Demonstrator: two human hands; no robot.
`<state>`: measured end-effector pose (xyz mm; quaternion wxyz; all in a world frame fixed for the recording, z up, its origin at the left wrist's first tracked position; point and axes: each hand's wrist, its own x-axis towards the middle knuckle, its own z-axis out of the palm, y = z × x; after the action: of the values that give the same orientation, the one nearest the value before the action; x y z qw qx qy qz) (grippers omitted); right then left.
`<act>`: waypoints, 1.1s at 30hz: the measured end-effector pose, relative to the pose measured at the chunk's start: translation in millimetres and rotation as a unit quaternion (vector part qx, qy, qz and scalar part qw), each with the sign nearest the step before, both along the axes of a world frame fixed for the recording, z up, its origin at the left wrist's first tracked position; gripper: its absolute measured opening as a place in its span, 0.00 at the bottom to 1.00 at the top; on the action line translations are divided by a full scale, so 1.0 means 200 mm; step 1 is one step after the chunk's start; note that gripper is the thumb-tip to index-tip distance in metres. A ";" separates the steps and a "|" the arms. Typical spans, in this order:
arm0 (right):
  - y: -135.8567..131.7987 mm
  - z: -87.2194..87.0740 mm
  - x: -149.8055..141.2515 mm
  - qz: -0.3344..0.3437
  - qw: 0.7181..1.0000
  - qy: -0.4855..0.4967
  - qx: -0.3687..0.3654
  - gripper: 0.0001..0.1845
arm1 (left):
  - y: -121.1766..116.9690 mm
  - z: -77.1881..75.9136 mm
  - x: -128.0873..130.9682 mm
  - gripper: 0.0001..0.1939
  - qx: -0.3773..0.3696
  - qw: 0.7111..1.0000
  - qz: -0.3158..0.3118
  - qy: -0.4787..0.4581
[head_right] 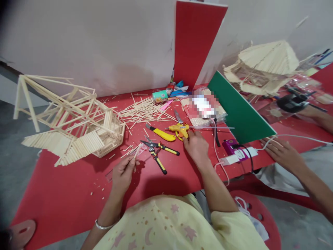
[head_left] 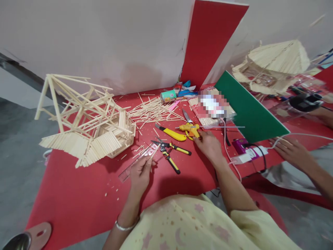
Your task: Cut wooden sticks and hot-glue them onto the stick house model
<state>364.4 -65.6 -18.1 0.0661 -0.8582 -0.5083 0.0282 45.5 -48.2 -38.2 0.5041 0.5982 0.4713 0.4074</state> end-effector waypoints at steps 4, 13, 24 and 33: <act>-0.02 0.09 -0.14 0.057 0.995 -0.026 0.072 0.25 | 0.01 0.03 0.02 0.15 -0.005 1.000 0.013 0.000; -0.12 -0.02 -0.54 0.225 0.968 -0.022 -0.108 0.55 | 0.03 0.04 0.08 0.15 -0.025 0.999 0.027 -0.015; -0.09 0.14 -0.28 0.152 0.784 0.592 -0.103 0.28 | 0.12 0.05 0.11 0.16 -0.083 0.990 0.082 -0.079; -0.07 0.14 -0.44 0.219 0.865 0.443 -0.087 0.35 | 0.18 0.06 0.13 0.15 -0.059 0.992 0.100 -0.049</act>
<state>275.6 -80.1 9.2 0.2015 -0.6239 -0.5961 0.4634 71.7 -12.0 -27.0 0.5176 0.4967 0.5264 0.4564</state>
